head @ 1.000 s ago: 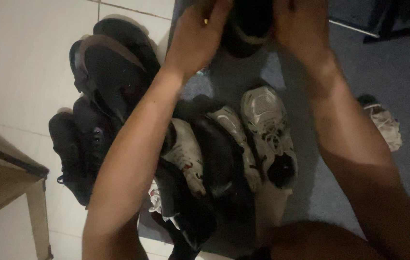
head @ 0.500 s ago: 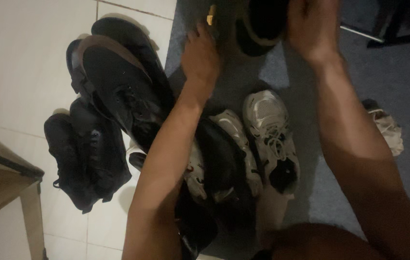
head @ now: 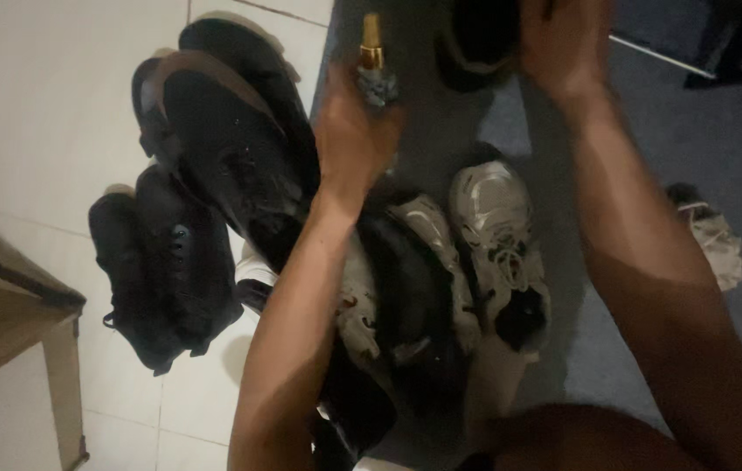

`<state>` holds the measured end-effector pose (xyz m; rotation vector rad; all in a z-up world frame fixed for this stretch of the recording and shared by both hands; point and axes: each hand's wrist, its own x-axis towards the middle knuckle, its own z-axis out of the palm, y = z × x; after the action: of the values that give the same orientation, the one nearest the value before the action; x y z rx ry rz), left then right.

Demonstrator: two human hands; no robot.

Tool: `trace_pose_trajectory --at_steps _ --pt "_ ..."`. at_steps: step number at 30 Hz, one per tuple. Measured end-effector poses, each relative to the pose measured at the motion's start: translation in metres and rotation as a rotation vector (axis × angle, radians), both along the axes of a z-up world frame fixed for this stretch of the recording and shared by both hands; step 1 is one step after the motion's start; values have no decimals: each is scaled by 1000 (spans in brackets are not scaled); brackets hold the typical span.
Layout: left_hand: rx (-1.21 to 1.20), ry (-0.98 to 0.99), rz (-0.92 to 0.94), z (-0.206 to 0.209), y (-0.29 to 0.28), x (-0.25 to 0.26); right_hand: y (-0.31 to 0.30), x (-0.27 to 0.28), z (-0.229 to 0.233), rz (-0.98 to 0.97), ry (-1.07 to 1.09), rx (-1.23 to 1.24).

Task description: The person sits on the floor and organizes several pairs of shoes. They pick up each pair, untie the laces, and place them on a metal shoe rack. The person handles multiple pairs of sneakers and boots, arranging them one by one.

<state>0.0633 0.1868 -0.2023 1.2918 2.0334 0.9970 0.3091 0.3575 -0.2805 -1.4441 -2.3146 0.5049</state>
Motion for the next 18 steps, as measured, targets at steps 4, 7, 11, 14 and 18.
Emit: trace_pose_trajectory --at_steps 4,7,11,14,18 --pt "71 29 -13 29 -2 7 4 -17 -21 65 28 362" --pt "82 -41 -62 44 -11 7 5 -24 -23 5 161 66" --pt "52 -103 -41 56 -16 12 0 -38 0 -98 185 -125" --pt "-26 -150 -20 62 -19 14 -16 -37 28 -18 245 -48" --pt "44 -88 -45 70 -23 17 -53 -33 70 -38 26 66"
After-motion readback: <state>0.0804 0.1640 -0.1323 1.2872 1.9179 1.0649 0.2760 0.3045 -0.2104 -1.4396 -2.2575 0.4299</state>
